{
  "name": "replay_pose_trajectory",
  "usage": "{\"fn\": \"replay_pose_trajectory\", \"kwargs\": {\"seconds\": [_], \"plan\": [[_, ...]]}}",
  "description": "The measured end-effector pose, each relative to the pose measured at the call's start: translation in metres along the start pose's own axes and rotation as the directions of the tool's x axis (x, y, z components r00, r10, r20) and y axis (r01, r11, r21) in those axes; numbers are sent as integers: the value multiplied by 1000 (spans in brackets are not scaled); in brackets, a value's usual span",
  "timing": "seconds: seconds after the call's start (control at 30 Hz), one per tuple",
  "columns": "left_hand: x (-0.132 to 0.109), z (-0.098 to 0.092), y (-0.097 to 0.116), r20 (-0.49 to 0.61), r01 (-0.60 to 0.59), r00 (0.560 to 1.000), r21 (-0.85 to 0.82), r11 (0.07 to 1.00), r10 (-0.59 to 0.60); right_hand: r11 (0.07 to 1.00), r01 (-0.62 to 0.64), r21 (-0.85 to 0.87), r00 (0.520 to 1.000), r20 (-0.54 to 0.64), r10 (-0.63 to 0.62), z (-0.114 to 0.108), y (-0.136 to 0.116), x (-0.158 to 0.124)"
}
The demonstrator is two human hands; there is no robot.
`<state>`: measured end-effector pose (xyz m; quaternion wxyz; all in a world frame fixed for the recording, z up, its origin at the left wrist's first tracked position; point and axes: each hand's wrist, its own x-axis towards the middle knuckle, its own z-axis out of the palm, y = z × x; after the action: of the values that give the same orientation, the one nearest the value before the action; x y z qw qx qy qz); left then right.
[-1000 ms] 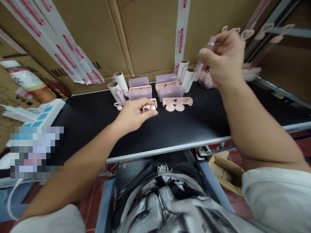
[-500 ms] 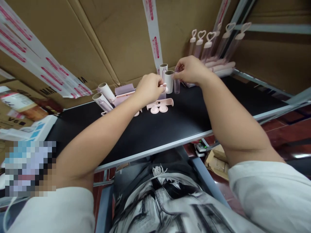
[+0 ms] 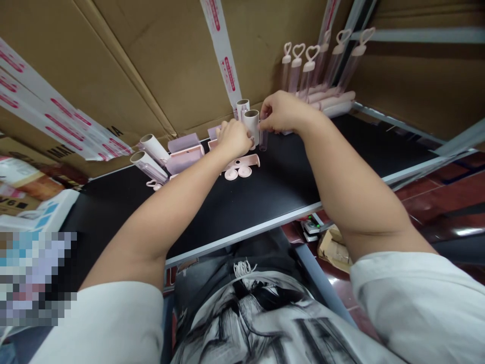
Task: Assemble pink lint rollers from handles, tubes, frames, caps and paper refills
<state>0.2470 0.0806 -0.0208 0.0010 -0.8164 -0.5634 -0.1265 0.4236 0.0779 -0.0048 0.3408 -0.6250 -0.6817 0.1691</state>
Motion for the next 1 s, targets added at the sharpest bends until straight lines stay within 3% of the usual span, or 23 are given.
{"fn": "replay_pose_trajectory", "kwargs": {"seconds": [0.27, 0.5, 0.73, 0.83, 1.0], "plan": [[3, 9, -4, 14, 5, 1000, 15, 1000, -6, 998, 21, 54, 998, 59, -24, 10, 8, 9], [-4, -1, -3, 76, -15, 997, -8, 1000, 16, 1000, 7, 8, 994, 112, -8, 8, 6, 5], [-3, -11, -27, 17, -11, 1000, -43, 999, 12, 987, 11, -158, 987, 162, 15, -4, -8, -9], [-3, -10, -38, 42, -23, 999, -36, 999, 25, 979, 27, -204, 987, 159, 5, -8, -10, -11], [-14, -11, -46, 49, -55, 997, -101, 993, 60, 997, -57, -51, 973, 221, 67, -10, 6, -2]]}}
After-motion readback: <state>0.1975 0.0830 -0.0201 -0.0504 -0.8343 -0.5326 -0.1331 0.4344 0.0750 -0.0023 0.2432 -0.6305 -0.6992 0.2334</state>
